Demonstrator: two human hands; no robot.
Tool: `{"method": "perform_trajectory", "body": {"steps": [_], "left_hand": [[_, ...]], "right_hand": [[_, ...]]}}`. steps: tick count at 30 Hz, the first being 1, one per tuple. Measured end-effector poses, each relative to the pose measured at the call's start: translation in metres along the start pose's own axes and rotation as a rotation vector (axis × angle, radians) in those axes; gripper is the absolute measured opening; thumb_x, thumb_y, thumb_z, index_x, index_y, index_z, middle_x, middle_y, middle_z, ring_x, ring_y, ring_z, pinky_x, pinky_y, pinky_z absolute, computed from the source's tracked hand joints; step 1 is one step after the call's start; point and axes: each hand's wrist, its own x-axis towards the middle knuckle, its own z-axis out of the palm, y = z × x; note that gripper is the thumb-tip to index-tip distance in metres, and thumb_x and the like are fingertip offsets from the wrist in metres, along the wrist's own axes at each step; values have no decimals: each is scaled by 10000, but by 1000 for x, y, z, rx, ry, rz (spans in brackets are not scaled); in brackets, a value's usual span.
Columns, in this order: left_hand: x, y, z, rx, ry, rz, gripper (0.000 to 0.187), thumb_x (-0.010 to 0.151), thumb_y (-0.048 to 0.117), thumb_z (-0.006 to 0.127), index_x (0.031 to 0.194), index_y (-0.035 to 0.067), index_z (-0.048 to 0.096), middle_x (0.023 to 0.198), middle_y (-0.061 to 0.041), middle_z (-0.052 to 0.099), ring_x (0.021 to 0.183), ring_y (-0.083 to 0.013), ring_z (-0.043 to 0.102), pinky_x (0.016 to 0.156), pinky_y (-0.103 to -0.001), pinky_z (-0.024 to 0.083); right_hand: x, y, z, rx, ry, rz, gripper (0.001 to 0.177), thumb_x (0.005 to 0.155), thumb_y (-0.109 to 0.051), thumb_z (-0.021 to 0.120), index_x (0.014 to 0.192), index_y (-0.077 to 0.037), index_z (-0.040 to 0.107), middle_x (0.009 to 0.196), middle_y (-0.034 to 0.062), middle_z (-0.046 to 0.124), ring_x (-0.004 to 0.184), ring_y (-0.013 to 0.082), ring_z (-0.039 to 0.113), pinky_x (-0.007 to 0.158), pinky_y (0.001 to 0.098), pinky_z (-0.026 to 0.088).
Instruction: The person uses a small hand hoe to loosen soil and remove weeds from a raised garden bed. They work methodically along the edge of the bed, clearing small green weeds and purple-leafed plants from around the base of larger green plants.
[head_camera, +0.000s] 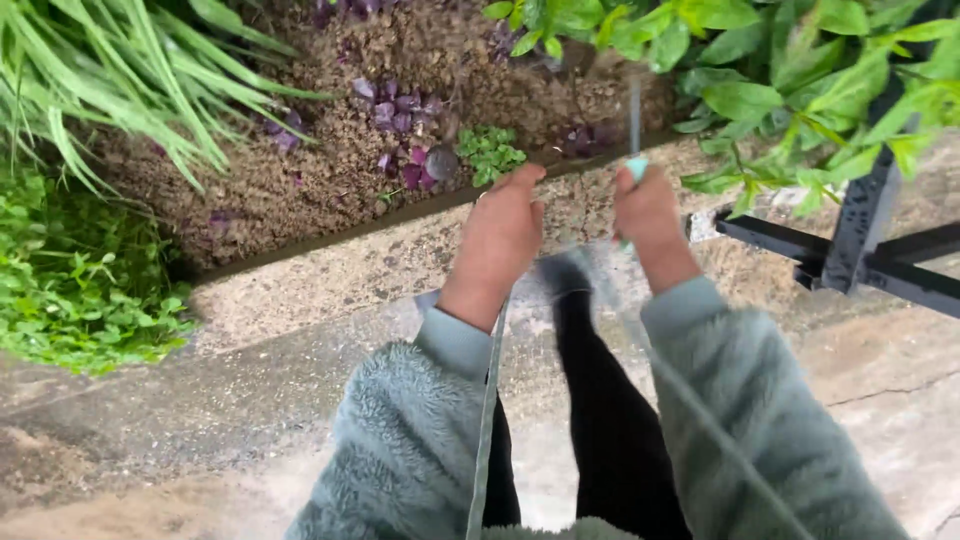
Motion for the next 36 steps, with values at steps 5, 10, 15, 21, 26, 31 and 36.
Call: {"method": "perform_trajectory", "body": {"steps": [5, 10, 15, 21, 26, 31, 36], "left_hand": [[35, -10, 36, -57, -14, -52, 334, 984, 94, 561, 1313, 71, 617, 1183, -262, 712, 1056, -501, 706, 893, -628, 576], [43, 72, 19, -155, -314, -247, 896, 963, 578, 92, 1242, -17, 702, 1286, -285, 683, 1320, -419, 588, 1134, -581, 404], [127, -16, 132, -50, -166, -357, 651, 924, 601, 477, 1141, 37, 721, 973, -173, 775, 965, -362, 757, 819, -534, 611], [122, -1, 85, 251, -194, -146, 608, 1022, 409, 579, 1426, -39, 504, 1100, -272, 709, 974, -453, 733, 688, -590, 638], [136, 33, 58, 484, -231, -152, 587, 1031, 570, 446, 1279, 69, 626, 1084, -187, 750, 1062, -425, 726, 830, -662, 573], [124, 21, 42, 585, -163, -256, 583, 1079, 579, 360, 1081, 105, 700, 868, -130, 745, 851, -339, 777, 726, -550, 633], [105, -4, 43, 632, -170, -331, 692, 1048, 665, 334, 1048, 70, 688, 862, -144, 738, 877, -369, 768, 725, -570, 616]], "right_hand": [[23, -38, -3, 138, -59, 214, 569, 1097, -551, 322, 1234, -41, 532, 875, 124, 713, 751, 268, 762, 704, 475, 625], [4, -64, -14, 351, -232, 135, 816, 999, -625, 206, 1312, -6, 636, 1309, 251, 661, 1298, 401, 581, 1038, 555, 492], [50, 24, 10, 471, -132, 44, 776, 1022, -655, 186, 1080, -121, 747, 936, 114, 716, 866, 233, 718, 773, 363, 574], [-48, -4, -5, 765, 3, 207, 607, 1047, -505, 341, 1003, -85, 777, 729, 113, 611, 644, 204, 639, 657, 295, 564], [-88, 5, 38, 886, -138, 340, 523, 1069, -387, 361, 1053, -46, 757, 793, 68, 655, 719, 169, 678, 750, 300, 599], [-92, -2, 42, 853, -174, 325, 478, 1077, -391, 422, 1066, -68, 774, 779, 119, 713, 694, 206, 712, 718, 335, 616], [-95, 8, 32, 856, -173, 257, 462, 1077, -391, 434, 1064, -72, 768, 781, 115, 688, 691, 204, 702, 722, 340, 614]]}}
